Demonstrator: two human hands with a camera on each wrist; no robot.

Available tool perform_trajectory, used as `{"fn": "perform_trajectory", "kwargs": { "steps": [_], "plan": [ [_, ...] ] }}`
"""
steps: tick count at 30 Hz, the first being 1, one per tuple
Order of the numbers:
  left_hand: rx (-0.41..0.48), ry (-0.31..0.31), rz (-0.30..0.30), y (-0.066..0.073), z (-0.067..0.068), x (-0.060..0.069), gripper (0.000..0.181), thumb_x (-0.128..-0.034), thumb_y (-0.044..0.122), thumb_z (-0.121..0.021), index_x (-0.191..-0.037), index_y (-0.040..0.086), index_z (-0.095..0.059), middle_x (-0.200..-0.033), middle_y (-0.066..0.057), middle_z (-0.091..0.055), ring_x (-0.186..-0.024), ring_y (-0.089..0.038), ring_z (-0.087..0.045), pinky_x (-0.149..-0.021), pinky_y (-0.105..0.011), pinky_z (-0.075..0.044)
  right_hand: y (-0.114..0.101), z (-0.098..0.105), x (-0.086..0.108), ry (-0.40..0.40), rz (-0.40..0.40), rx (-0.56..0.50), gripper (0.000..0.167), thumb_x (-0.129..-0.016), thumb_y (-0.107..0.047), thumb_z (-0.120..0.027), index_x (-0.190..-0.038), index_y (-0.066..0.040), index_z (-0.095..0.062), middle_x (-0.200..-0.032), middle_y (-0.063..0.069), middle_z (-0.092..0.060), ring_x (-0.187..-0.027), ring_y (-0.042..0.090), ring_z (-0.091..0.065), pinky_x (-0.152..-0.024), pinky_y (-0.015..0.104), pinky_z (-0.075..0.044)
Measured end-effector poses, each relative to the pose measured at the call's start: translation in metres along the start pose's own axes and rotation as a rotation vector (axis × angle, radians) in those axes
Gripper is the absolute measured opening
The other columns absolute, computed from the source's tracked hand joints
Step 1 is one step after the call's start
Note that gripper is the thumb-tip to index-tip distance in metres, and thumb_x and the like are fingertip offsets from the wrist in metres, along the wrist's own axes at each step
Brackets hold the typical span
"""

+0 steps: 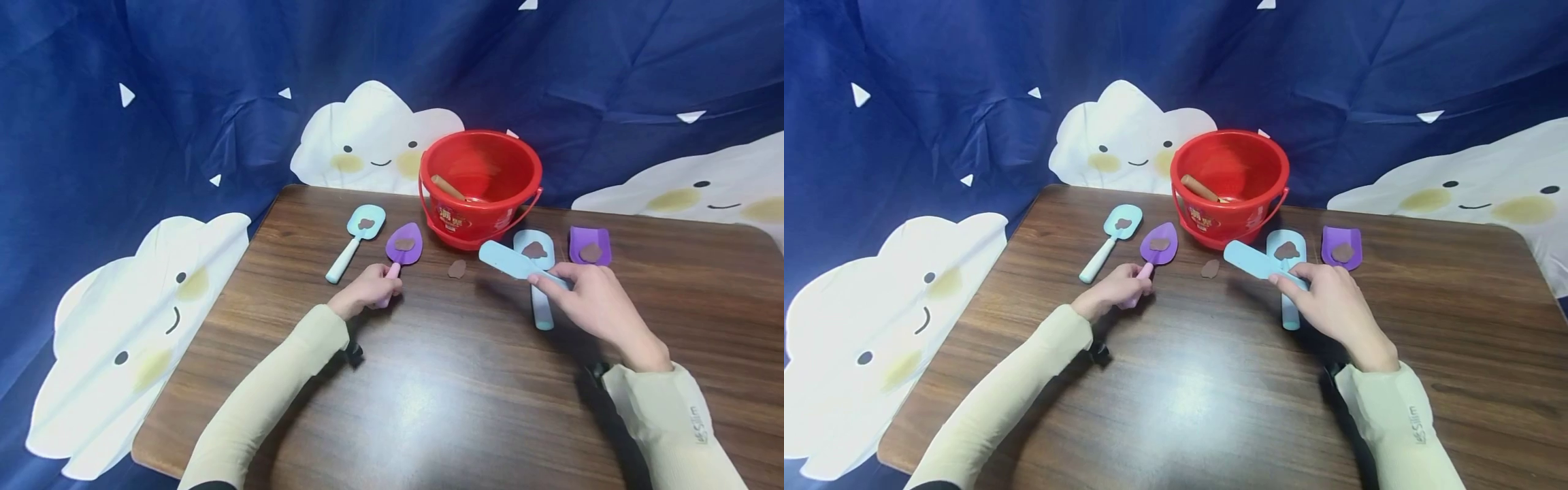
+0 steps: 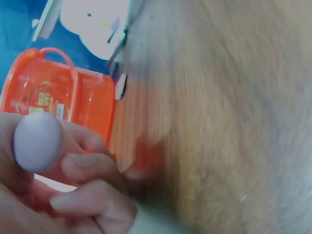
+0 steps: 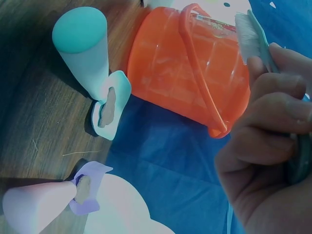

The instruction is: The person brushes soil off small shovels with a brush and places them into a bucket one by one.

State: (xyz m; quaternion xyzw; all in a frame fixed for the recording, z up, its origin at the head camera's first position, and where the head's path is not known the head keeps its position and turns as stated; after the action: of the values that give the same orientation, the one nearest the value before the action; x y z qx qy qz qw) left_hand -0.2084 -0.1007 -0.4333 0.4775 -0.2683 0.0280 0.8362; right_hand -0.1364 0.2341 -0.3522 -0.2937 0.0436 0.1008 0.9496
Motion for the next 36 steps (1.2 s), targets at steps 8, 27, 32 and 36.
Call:
{"fn": "perform_trajectory", "kwargs": {
  "steps": [8,27,32,36],
  "plan": [
    [0.186,0.050,-0.018,-0.007,0.001,0.007,0.046,-0.0840,0.006,-0.055,-0.127,-0.004,-0.043,-0.087,-0.007,-0.055,-0.067,-0.011,-0.056,-0.052,-0.020,-0.044,-0.002,0.001,0.000,0.033,0.036,-0.001,0.026,-0.088,-0.034,-0.069,-0.088,-0.007,-0.071,-0.056,-0.003,-0.054,-0.053,0.009,-0.042,-0.047,0.024,-0.034],
    [0.281,-0.048,-0.081,0.001,-0.021,0.035,0.036,-0.1004,0.024,-0.045,-0.117,-0.007,-0.046,-0.061,0.000,-0.053,-0.053,-0.009,-0.051,-0.048,-0.019,-0.042,-0.008,0.002,0.001,0.022,0.042,-0.031,0.022,-0.088,-0.032,-0.070,-0.086,-0.010,-0.071,-0.056,-0.002,-0.053,-0.053,0.008,-0.041,-0.046,0.025,-0.033],
    [0.411,-0.111,-0.010,0.007,-0.032,0.043,0.023,-0.0989,0.015,-0.043,-0.113,-0.003,-0.041,-0.060,0.000,-0.050,-0.050,-0.008,-0.049,-0.046,-0.019,-0.044,-0.010,0.002,0.000,0.006,0.054,-0.047,0.019,-0.087,-0.030,-0.070,-0.084,-0.011,-0.070,-0.056,-0.002,-0.050,-0.052,0.009,-0.040,-0.045,0.025,-0.031],
    [0.491,-0.150,0.019,0.008,-0.041,0.050,0.011,-0.0955,0.009,-0.042,-0.103,0.006,-0.034,-0.061,-0.001,-0.048,-0.046,-0.009,-0.047,-0.044,-0.020,-0.044,-0.012,0.001,0.000,-0.001,0.068,-0.054,0.018,-0.087,-0.029,-0.070,-0.087,-0.011,-0.070,-0.057,-0.002,-0.051,-0.051,0.009,-0.040,-0.045,0.025,-0.032]
  ]
}}
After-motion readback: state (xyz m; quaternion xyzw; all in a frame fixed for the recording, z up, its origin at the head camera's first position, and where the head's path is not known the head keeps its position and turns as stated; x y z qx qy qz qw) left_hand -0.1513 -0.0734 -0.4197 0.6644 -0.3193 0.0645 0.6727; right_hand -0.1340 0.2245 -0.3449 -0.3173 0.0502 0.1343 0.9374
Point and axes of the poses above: each hand's wrist, its own x-axis away from the middle knuckle, its own z-axis out of the back of the hand, y = z × x, the point moved 2 cm from there along -x, towards the middle knuckle
